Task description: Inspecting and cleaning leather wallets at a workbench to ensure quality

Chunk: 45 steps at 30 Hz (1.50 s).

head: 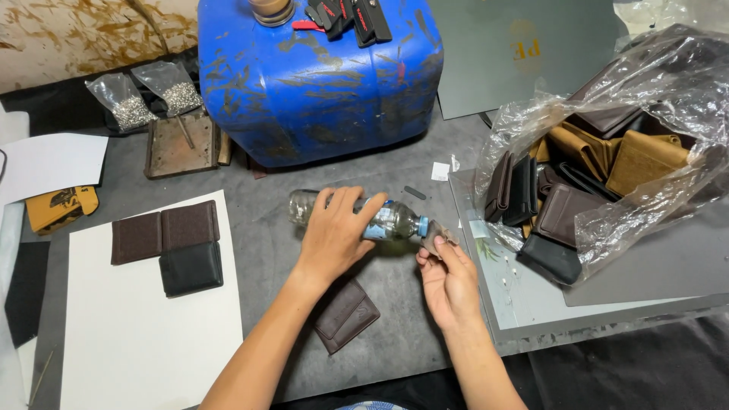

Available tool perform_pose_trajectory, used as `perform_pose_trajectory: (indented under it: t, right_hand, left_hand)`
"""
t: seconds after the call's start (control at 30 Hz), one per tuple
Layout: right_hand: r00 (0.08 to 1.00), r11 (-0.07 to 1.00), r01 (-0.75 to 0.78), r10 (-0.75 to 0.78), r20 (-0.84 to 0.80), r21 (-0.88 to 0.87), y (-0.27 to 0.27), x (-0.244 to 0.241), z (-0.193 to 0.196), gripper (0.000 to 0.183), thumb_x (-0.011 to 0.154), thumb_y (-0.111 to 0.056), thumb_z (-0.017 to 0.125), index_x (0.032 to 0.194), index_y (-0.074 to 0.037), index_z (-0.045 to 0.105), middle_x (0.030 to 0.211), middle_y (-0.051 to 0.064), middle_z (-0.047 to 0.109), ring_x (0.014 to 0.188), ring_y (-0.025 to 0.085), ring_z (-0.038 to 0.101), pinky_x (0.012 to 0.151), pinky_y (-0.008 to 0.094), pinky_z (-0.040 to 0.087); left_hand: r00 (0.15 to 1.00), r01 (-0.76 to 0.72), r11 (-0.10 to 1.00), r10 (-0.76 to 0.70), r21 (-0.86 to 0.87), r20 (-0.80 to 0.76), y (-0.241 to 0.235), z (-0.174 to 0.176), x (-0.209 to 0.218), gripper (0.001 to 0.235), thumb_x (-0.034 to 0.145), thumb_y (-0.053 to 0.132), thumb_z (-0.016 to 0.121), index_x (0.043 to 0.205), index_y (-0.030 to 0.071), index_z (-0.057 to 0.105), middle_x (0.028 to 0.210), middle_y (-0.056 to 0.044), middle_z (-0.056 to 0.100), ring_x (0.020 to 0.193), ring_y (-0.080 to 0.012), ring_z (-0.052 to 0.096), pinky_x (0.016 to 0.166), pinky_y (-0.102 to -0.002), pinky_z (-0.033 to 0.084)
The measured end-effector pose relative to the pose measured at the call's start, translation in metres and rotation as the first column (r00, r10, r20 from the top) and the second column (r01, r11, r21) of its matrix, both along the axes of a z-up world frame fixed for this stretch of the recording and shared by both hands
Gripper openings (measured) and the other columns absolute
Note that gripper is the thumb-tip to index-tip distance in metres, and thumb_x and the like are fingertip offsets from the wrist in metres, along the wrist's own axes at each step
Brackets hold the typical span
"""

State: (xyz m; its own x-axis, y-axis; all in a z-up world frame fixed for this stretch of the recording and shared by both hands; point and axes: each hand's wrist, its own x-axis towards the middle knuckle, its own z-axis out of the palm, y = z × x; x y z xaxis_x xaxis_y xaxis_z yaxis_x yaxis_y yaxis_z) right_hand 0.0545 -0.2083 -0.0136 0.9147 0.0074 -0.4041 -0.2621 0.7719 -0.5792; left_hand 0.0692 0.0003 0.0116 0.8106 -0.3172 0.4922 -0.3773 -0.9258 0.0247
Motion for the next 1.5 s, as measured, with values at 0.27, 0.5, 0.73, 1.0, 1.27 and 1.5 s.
perform_pose_trajectory:
  t: [0.27,0.5,0.73,1.0,1.27,1.5]
  right_hand:
    - [0.999,0.997,-0.020,0.018,0.030,0.075,-0.006,-0.007,-0.006,0.018,0.101,-0.003,0.064,0.083,-0.002,0.069,0.079,0.015,0.071,0.076,0.024,0.069,0.075,0.031,0.053]
    - [0.996,0.994,-0.077,0.079,0.028,-0.078,0.002,-0.030,-0.026,0.008,0.099,-0.004,0.066,0.093,0.000,0.069,0.080,0.014,0.070,0.073,0.024,0.066,0.072,0.031,0.053]
    - [0.969,0.909,-0.245,0.244,-0.045,-0.338,0.017,-0.059,-0.027,0.029,0.094,-0.005,0.066,0.119,0.009,0.070,0.088,0.013,0.066,0.074,0.020,0.058,0.069,0.030,0.050]
    - [0.708,0.287,0.131,0.643,0.292,-0.949,0.032,-0.080,-0.023,0.023,0.096,-0.002,0.060,0.109,-0.007,0.078,0.102,0.005,0.076,0.095,0.017,0.071,0.089,0.027,0.053]
    - [0.371,-0.018,0.629,0.886,0.280,-0.777,0.038,-0.099,-0.079,0.026,0.090,-0.003,0.065,0.114,-0.003,0.073,0.087,0.011,0.066,0.079,0.027,0.065,0.069,0.038,0.053]
    - [0.186,-0.003,0.808,0.950,0.250,-0.589,0.029,-0.082,-0.069,0.021,0.097,-0.004,0.061,0.113,0.001,0.073,0.086,0.013,0.063,0.071,0.026,0.059,0.062,0.036,0.047]
  left_hand:
    - [0.993,-0.093,0.712,0.019,-0.696,-0.114,-0.027,0.019,0.017,0.077,0.066,0.008,0.087,0.137,0.006,0.056,0.120,-0.023,0.067,0.117,-0.0431,0.064,0.104,-0.053,0.048]
    - [0.932,-0.334,0.378,-0.004,-0.864,-0.362,-0.031,0.009,0.039,0.080,0.078,0.030,0.086,0.145,0.012,0.048,0.133,-0.026,0.064,0.129,-0.0497,0.058,0.110,-0.061,0.045]
    - [0.844,-0.447,0.355,-0.139,-0.821,-0.519,-0.004,0.006,0.018,0.110,0.079,0.046,0.080,0.162,0.026,0.010,0.165,-0.022,0.032,0.154,-0.0378,0.030,0.113,-0.054,0.035]
    - [0.550,-0.692,0.624,0.131,-0.362,-0.825,0.030,0.012,-0.116,0.039,0.096,0.044,0.060,0.125,0.020,0.070,0.099,0.001,0.071,0.091,-0.0192,0.069,0.078,-0.036,0.054]
    - [0.710,-0.638,0.615,0.238,-0.463,-0.663,0.024,-0.049,-0.147,0.017,0.087,0.029,0.076,0.095,0.014,0.077,0.068,-0.007,0.067,0.075,-0.0315,0.072,0.063,-0.044,0.058]
    - [0.711,-0.638,0.626,0.256,-0.448,-0.655,0.023,-0.055,-0.154,0.020,0.090,0.037,0.072,0.098,0.019,0.073,0.073,-0.002,0.067,0.081,-0.0280,0.072,0.066,-0.046,0.058]
